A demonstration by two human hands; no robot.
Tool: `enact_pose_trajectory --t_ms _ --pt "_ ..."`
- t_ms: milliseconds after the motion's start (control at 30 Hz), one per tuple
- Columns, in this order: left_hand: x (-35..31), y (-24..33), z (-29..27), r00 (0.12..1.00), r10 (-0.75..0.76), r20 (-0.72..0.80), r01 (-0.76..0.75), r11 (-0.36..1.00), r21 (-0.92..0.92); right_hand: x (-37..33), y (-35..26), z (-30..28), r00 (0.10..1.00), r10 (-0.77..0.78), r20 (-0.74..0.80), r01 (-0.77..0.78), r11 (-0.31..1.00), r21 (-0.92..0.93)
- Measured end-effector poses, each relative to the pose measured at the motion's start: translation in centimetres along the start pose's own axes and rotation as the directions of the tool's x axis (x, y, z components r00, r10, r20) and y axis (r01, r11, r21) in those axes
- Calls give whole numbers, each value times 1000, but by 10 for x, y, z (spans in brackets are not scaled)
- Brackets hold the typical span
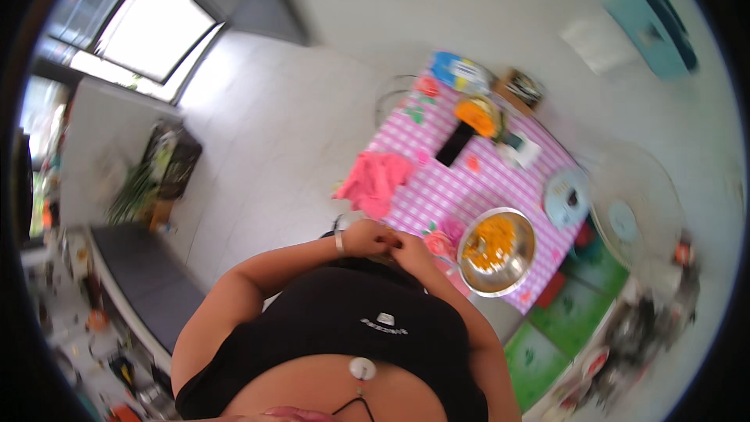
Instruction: The person retrieves a seasoning packet from a cabinet, opens it, and pours the contents into a metal bowl containing a yellow mixture. They then use a spoon to mix the ingredients thoroughly.
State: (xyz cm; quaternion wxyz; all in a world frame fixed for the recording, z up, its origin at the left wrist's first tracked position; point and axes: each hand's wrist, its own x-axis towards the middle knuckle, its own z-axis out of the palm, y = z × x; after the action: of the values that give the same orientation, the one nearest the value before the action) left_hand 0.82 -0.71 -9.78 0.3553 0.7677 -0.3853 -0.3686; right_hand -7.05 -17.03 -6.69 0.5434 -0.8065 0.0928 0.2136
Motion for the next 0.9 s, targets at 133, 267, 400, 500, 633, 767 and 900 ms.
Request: enact_pose_trajectory --t_ms 133,267,400,500,633,767,900 --pt "0 22 -14 999 24 -40 -23 1000 18 0 18 2 1000 26 15 -26 999 -25" --pt "-3 21 -16 999 -11 -37 10 999 -36 -1 11 8 999 -14 -36 12 999 -47" --pt "-3 23 -18 1000 -17 -26 17 1000 -13 -3 13 7 998 71 2 -71 997 6" --pt "1 26 -16 1000 -22 8 22 999 24 -3 25 12 996 68 -49 -67 998 13" --pt "1 37 -24 997 -39 65 41 999 -25 -5 15 8 996 69 -64 -68 997 24" --pt "6 42 -22 999 -13 37 14 1000 -2 -6 17 5 991 132 -10 -131 989 71" --pt "8 29 -15 998 -28 54 27 999 26 -6 23 6 989 151 -11 -148 981 123"
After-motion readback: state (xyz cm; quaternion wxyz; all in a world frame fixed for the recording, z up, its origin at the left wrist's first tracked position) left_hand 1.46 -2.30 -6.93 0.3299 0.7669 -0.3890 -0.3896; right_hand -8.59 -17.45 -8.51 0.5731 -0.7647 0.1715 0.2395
